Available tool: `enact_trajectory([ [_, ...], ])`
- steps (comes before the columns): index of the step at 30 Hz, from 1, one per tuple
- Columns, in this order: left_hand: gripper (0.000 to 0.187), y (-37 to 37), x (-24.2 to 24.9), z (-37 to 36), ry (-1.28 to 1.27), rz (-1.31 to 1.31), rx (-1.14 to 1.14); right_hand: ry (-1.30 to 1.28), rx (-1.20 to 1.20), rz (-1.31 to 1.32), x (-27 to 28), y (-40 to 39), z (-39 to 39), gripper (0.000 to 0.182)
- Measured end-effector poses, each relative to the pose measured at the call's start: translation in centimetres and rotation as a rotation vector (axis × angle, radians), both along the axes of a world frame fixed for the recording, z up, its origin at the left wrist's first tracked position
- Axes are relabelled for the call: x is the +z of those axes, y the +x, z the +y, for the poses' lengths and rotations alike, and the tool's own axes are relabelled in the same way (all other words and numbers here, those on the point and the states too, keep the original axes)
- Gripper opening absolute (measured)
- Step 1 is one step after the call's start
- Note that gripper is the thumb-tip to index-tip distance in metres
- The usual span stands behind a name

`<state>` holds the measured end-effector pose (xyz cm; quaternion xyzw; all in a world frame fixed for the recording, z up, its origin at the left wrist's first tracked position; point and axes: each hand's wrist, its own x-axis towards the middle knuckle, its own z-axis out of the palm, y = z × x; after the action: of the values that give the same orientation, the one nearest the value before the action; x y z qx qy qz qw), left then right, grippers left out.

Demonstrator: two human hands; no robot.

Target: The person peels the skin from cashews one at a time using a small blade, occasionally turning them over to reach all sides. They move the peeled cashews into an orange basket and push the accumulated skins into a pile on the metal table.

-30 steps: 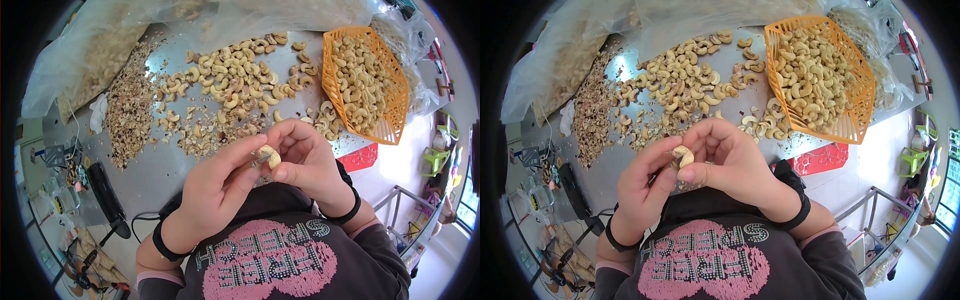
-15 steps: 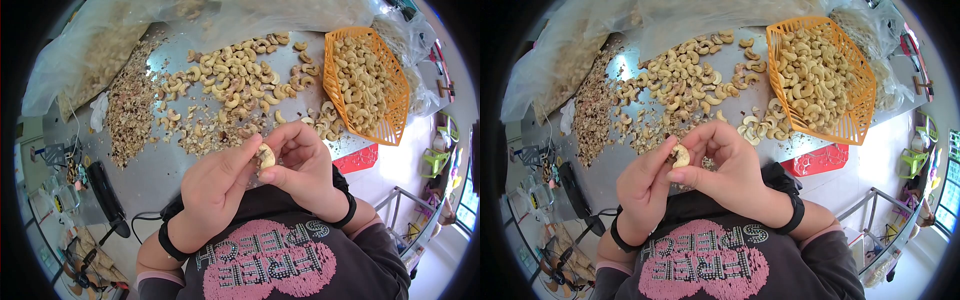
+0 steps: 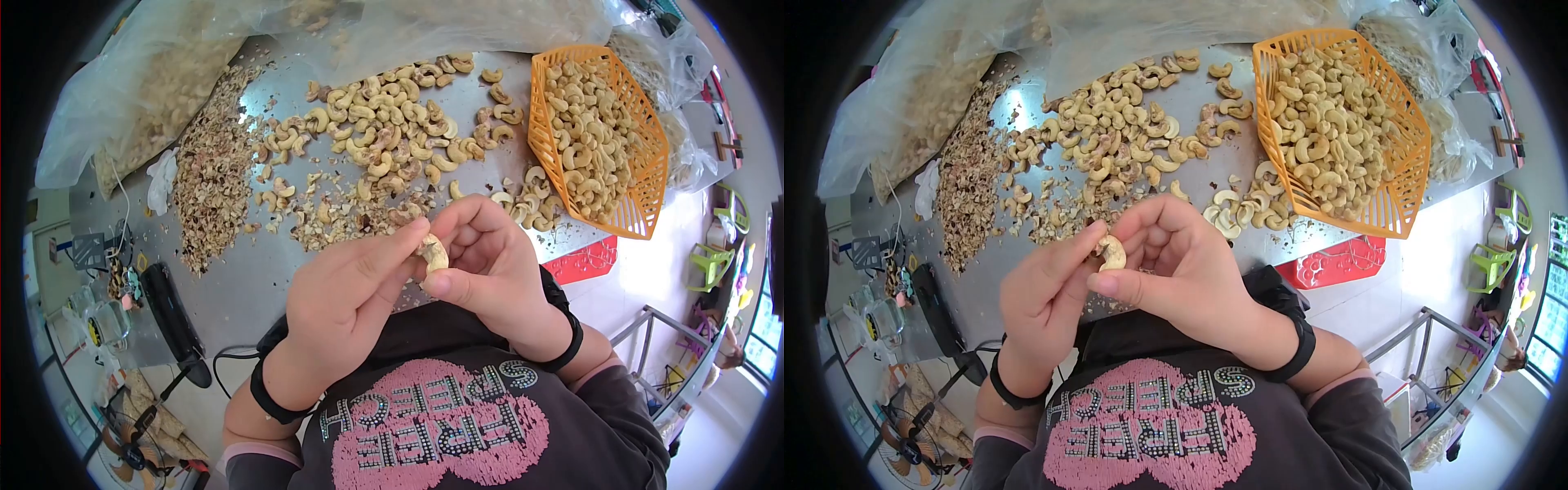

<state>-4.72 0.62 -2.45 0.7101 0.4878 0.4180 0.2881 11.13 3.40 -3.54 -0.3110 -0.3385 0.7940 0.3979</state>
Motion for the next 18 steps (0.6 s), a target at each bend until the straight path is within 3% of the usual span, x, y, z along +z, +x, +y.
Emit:
enact_trajectory([
  [6,0.034,-0.65,1.07,0.06,-0.226,-0.069,-0.063,-0.073,0.092,-0.076,0.99,0.23,0.38,0.034],
  [15,0.036,-0.11,0.1,-0.01,0.008,0.115,0.029,0.089,0.026,-0.141,0.19,0.07,-0.07,0.034],
  [18,0.033,-0.12,0.17,0.03,-0.024,0.08,0.025,0.046,0.013,-0.136,0.48,-0.01,-0.03,0.033],
])
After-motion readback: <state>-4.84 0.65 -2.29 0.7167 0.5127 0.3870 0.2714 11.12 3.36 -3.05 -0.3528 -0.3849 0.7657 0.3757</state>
